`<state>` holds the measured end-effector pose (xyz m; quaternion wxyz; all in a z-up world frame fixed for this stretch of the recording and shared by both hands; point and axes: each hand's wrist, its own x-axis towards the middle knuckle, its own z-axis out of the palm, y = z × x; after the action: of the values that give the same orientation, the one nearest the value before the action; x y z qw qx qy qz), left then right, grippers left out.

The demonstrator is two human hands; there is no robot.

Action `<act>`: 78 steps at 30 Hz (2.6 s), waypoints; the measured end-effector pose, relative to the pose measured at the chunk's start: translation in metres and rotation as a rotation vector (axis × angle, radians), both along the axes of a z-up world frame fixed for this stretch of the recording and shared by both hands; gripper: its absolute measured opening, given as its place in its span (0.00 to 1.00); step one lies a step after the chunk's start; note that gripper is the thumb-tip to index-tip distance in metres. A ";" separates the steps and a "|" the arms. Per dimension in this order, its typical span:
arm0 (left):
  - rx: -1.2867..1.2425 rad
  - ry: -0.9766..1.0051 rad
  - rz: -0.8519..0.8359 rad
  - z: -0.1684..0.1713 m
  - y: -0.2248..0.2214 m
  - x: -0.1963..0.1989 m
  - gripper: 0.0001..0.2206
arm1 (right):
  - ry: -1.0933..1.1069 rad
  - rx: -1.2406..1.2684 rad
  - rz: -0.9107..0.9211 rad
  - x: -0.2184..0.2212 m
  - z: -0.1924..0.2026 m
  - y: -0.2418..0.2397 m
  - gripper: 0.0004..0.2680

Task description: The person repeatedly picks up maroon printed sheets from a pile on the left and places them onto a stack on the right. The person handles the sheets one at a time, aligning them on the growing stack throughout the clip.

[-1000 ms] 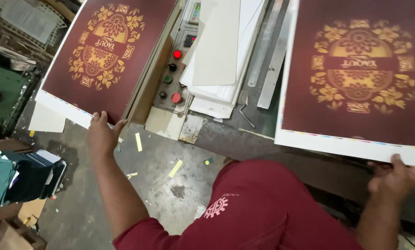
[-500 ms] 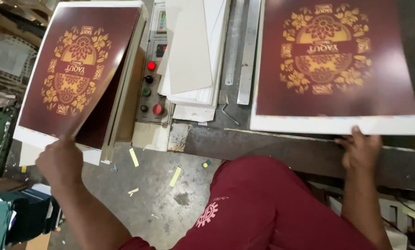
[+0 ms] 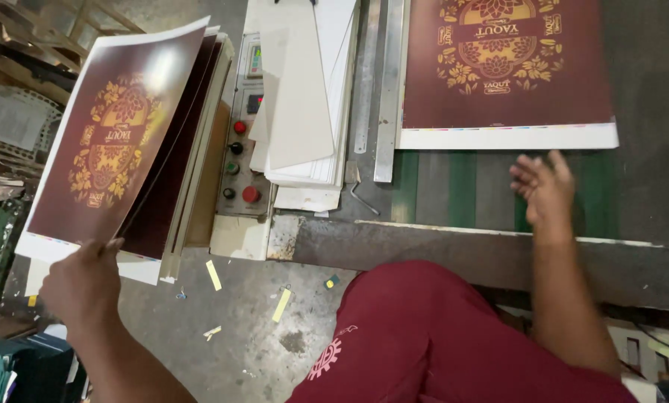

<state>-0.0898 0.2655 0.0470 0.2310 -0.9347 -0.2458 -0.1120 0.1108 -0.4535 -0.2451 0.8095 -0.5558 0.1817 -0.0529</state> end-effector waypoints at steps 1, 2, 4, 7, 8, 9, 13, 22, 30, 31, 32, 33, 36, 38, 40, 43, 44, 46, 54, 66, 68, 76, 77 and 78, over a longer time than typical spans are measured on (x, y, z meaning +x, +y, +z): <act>0.000 -0.005 0.000 0.003 -0.010 0.000 0.17 | -0.005 0.000 0.000 -0.009 0.002 0.007 0.22; -0.055 -0.037 -0.016 0.006 -0.020 -0.001 0.16 | 0.061 -0.030 0.033 -0.019 0.003 0.013 0.22; -0.110 -0.071 -0.033 0.003 -0.039 0.002 0.15 | 0.126 -0.061 0.066 -0.037 0.011 0.034 0.22; -0.228 -0.255 -0.288 -0.010 -0.088 0.025 0.16 | 0.208 -0.193 0.177 -0.056 0.026 0.074 0.18; -0.379 -0.345 -0.440 -0.010 -0.118 0.039 0.12 | 0.151 -0.211 0.308 -0.059 0.028 0.087 0.17; -0.532 -0.435 -0.591 -0.010 -0.148 0.052 0.09 | 0.094 -0.227 0.438 -0.062 0.029 0.100 0.17; -0.864 -0.469 -0.645 -0.062 -0.245 0.091 0.03 | -0.114 -0.427 0.725 -0.075 0.093 0.155 0.18; -1.436 -0.273 -0.971 -0.074 -0.389 0.101 0.12 | -0.526 -0.708 0.625 -0.088 0.016 0.163 0.17; -0.803 -0.243 -0.761 -0.102 -0.293 0.081 0.19 | -0.060 0.128 0.026 -0.104 0.012 0.076 0.08; -0.803 -0.238 -0.760 -0.100 -0.273 0.070 0.19 | -0.055 0.130 0.026 -0.110 0.017 0.066 0.08; -0.665 -0.287 -0.669 -0.098 -0.252 0.059 0.17 | -0.085 0.096 -0.009 -0.116 0.022 0.057 0.07; -0.526 -0.334 -0.579 -0.096 -0.232 0.049 0.16 | -0.113 0.062 -0.044 -0.123 0.026 0.047 0.07; -0.452 -0.048 -0.094 -0.078 -0.197 0.015 0.25 | -0.163 0.033 -0.122 -0.140 0.032 0.025 0.06; -0.354 -0.028 -0.058 -0.092 -0.172 -0.007 0.36 | -0.128 0.028 -0.152 -0.149 0.036 0.015 0.06; -0.258 -0.012 -0.019 -0.106 -0.154 -0.027 0.47 | -0.097 0.021 -0.177 -0.155 0.035 0.007 0.06; -0.229 0.068 0.026 -0.121 -0.142 -0.044 0.46 | -0.097 0.054 -0.190 -0.155 0.034 0.001 0.06; -0.285 0.067 0.021 -0.123 -0.142 -0.050 0.43 | -0.112 0.035 -0.168 -0.155 0.038 0.003 0.07; -0.343 0.065 0.021 -0.102 -0.159 -0.052 0.40 | -0.126 0.014 -0.139 -0.147 0.036 0.003 0.08; -0.139 0.187 0.030 -0.065 -0.191 -0.056 0.46 | -0.126 -0.011 -0.037 -0.062 0.010 0.001 0.08; -0.274 -0.049 -0.123 -0.054 -0.184 -0.060 0.04 | 0.117 0.091 0.008 0.001 0.006 -0.007 0.18; -0.391 -0.104 -0.218 -0.056 -0.195 -0.047 0.04 | 0.119 0.059 0.077 -0.018 -0.002 0.015 0.19; -0.975 -0.345 -0.620 -0.079 -0.316 0.044 0.05 | 0.009 -0.269 0.719 -0.098 0.086 0.154 0.19; -1.009 -0.402 -0.691 -0.083 -0.332 0.052 0.04 | -0.139 -0.287 0.834 -0.107 0.103 0.164 0.22; -1.041 -0.457 -0.761 -0.088 -0.348 0.058 0.04 | -0.286 -0.301 0.949 -0.116 0.120 0.176 0.25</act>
<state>-0.0315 -0.0829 -0.0408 -0.3617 -0.8983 0.0356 -0.2470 -0.0054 -0.2775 -0.1248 0.6722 -0.6746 -0.2123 0.2191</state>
